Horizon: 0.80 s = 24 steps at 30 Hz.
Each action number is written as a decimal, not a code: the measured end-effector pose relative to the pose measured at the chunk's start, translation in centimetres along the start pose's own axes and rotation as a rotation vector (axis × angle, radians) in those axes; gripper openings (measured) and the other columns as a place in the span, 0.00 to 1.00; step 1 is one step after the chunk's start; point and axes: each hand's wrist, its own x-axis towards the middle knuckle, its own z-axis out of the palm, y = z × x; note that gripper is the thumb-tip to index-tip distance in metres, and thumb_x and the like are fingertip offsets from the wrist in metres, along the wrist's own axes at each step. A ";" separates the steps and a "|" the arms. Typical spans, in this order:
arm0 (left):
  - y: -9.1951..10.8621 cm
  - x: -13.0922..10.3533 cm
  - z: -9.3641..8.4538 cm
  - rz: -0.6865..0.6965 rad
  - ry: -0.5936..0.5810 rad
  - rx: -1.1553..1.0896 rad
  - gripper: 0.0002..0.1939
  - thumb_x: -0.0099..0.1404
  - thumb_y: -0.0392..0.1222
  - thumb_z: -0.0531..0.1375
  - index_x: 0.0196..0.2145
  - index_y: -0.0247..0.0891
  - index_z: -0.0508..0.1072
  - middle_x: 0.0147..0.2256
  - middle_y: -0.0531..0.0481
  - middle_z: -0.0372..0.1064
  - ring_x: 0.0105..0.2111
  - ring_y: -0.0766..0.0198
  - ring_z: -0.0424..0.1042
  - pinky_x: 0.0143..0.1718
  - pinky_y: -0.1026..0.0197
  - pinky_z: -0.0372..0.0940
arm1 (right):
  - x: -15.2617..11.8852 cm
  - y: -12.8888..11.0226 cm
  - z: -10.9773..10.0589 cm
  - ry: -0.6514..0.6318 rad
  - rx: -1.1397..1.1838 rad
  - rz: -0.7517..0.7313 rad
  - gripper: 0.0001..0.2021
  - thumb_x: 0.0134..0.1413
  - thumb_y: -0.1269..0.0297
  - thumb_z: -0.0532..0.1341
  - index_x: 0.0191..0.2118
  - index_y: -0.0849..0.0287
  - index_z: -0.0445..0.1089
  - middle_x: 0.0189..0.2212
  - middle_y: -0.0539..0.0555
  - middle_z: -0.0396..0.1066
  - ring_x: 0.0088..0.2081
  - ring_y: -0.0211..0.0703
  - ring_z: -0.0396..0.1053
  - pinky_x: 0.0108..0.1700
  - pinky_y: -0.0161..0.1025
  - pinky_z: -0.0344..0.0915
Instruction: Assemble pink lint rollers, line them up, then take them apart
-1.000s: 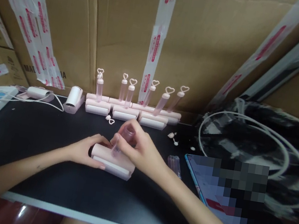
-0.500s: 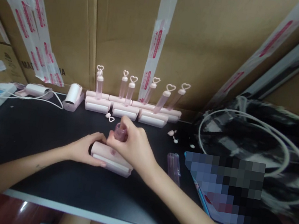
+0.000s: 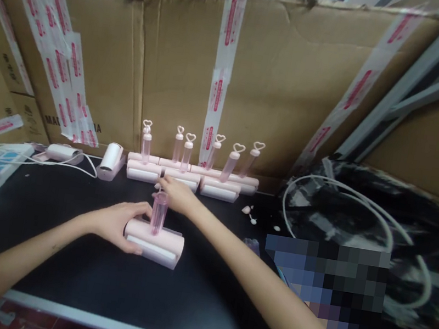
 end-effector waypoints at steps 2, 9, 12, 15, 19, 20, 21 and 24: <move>0.2 -0.3 -0.6 0.047 0.026 -0.063 0.47 0.39 0.51 0.71 0.55 0.43 0.58 0.50 0.45 0.63 0.46 0.54 0.67 0.48 0.55 0.61 | 0.3 0.2 1.6 -0.034 -0.034 -0.004 0.15 0.49 0.63 0.63 0.44 0.63 0.68 0.43 0.62 0.69 0.43 0.51 0.70 0.45 0.44 0.66; 3.1 1.3 -2.4 0.083 0.414 -0.404 0.40 0.50 0.48 0.68 0.56 0.42 0.54 0.52 0.40 0.63 0.53 0.53 0.63 0.56 0.49 0.55 | -2.8 -0.9 -3.1 0.084 -0.008 0.019 0.10 0.53 0.71 0.53 0.39 0.63 0.69 0.32 0.55 0.72 0.33 0.42 0.70 0.36 0.38 0.67; 4.9 3.5 -1.3 0.060 0.322 -0.502 0.37 0.45 0.46 0.71 0.50 0.38 0.61 0.45 0.42 0.70 0.48 0.56 0.68 0.50 0.54 0.61 | -3.9 -3.3 -7.9 0.201 0.010 0.035 0.15 0.56 0.69 0.46 0.41 0.62 0.68 0.31 0.54 0.71 0.31 0.41 0.69 0.33 0.36 0.65; 5.9 5.2 0.2 -0.045 0.178 -0.599 0.20 0.51 0.50 0.66 0.37 0.33 0.69 0.32 0.46 0.74 0.26 0.66 0.71 0.28 0.64 0.65 | -4.3 -6.9 -10.7 0.138 0.006 -0.033 0.14 0.52 0.70 0.47 0.35 0.60 0.70 0.25 0.51 0.70 0.26 0.38 0.66 0.29 0.33 0.62; 5.9 5.9 1.5 -0.144 0.194 -0.655 0.15 0.59 0.41 0.56 0.17 0.34 0.64 0.12 0.55 0.62 0.11 0.74 0.57 0.14 0.68 0.54 | -3.7 -10.5 -10.8 -0.063 -0.182 -0.175 0.09 0.46 0.72 0.50 0.27 0.60 0.68 0.23 0.50 0.72 0.24 0.37 0.66 0.27 0.31 0.57; 5.8 5.9 1.7 -0.139 0.220 -0.669 0.15 0.57 0.37 0.55 0.15 0.35 0.62 0.10 0.57 0.58 0.11 0.73 0.57 0.14 0.69 0.54 | -3.4 -10.9 -10.6 -0.076 -0.259 -0.190 0.08 0.46 0.71 0.51 0.25 0.59 0.67 0.22 0.51 0.71 0.23 0.37 0.65 0.26 0.31 0.54; 5.7 5.9 1.9 -0.136 0.234 -0.683 0.14 0.55 0.33 0.55 0.13 0.36 0.60 0.09 0.58 0.56 0.11 0.73 0.58 0.14 0.69 0.54 | -3.2 -11.1 -10.4 -0.079 -0.333 -0.202 0.07 0.46 0.71 0.51 0.25 0.59 0.66 0.21 0.51 0.70 0.22 0.37 0.64 0.25 0.32 0.52; 5.7 5.9 2.1 -0.138 0.241 -0.714 0.14 0.52 0.31 0.52 0.12 0.38 0.57 0.09 0.59 0.53 0.10 0.73 0.56 0.13 0.69 0.53 | -2.8 -10.9 -9.9 -0.108 -0.442 -0.227 0.05 0.45 0.70 0.52 0.26 0.59 0.65 0.21 0.51 0.70 0.21 0.37 0.63 0.24 0.32 0.48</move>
